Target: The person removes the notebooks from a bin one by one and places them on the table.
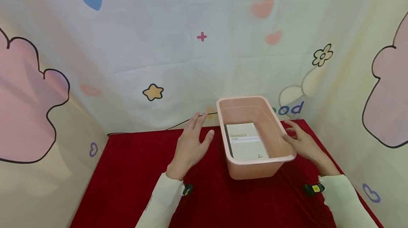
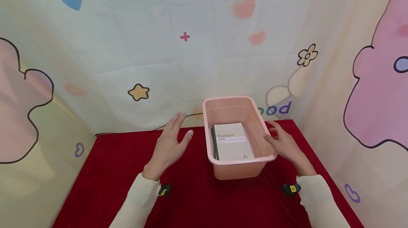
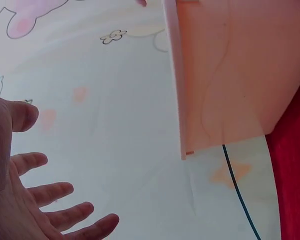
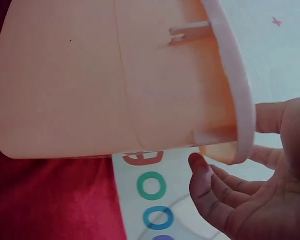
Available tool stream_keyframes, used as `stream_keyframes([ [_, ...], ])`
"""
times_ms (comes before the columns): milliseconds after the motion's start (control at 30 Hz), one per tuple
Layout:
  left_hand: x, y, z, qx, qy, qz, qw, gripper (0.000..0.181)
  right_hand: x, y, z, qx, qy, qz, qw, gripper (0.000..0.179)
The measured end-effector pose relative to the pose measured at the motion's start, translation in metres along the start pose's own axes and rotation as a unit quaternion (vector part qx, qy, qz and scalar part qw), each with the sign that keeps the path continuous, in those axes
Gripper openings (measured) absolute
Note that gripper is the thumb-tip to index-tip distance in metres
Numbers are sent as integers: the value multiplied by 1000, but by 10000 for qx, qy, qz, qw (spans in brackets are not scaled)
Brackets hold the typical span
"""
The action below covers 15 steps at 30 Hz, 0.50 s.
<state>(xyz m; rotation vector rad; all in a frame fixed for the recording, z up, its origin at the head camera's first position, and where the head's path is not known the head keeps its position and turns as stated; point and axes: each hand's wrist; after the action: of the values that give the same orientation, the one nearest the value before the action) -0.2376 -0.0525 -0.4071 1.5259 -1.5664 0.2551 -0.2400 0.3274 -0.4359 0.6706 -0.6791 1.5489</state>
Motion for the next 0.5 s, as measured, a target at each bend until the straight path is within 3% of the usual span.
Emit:
stream_keyframes([
  [233,-7,9,-11,-238,-13,84,9997,59,-3,4,-12,-365,466,272,9979,70],
  [500,-14,29,-22,-363,-132,471,9981,58,-8,4,-22,-494,1386,478,9880,63],
])
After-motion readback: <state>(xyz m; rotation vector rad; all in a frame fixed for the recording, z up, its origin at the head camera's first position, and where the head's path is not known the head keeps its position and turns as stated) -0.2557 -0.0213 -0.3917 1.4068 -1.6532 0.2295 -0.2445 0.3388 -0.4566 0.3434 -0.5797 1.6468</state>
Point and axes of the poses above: each hand's wrist, its own y-axis towards the middle knuckle, its own x-axis out of the back of the hand, z = x × y, and after that the axes turned 3 degrees about -y, right-handed
